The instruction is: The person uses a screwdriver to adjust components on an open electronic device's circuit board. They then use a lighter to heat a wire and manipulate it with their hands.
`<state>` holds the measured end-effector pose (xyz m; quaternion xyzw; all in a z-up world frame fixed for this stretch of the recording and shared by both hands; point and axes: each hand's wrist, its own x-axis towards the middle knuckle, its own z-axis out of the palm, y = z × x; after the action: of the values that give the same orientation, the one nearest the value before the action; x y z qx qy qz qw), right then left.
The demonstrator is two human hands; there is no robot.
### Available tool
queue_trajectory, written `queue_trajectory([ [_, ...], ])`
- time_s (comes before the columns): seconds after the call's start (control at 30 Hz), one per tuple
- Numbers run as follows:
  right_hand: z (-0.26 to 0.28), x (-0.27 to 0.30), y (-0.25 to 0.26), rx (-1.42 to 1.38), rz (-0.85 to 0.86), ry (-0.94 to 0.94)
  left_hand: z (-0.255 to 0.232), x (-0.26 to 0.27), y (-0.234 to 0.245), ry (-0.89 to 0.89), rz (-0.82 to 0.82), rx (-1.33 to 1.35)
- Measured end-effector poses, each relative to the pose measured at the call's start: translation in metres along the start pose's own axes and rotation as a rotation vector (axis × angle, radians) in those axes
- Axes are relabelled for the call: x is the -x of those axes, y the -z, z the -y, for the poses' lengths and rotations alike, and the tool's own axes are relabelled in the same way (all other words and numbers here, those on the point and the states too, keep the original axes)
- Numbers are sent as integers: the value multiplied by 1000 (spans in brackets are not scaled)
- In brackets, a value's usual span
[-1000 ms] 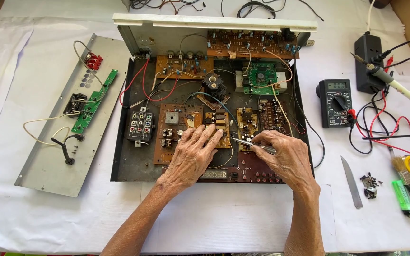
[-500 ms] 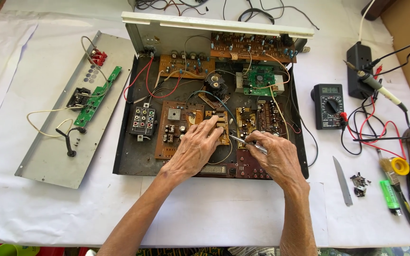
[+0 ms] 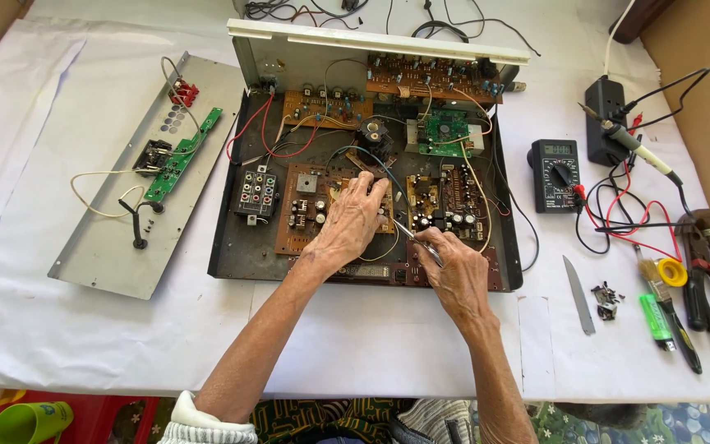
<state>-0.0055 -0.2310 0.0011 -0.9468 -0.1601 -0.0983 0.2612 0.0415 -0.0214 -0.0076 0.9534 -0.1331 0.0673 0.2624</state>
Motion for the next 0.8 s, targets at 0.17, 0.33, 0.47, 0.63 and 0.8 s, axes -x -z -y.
queue_trajectory([
  [0.17, 0, 5, 0, 17, -20, 30, 8, -4, -2, -14, 45, -31],
  [0.33, -6, 15, -8, 47, -20, 33, 3, -2, 13, -69, 95, -28],
  [0.47, -6, 17, -11, 23, -20, 23, 2, -7, 18, -50, 113, 24],
  [0.63, -1, 18, -9, 44, 9, 9, 2, -11, 12, -40, 102, 1],
  [0.8, -1, 16, -13, 81, 35, 10, 15, -11, -5, -102, 34, 54],
])
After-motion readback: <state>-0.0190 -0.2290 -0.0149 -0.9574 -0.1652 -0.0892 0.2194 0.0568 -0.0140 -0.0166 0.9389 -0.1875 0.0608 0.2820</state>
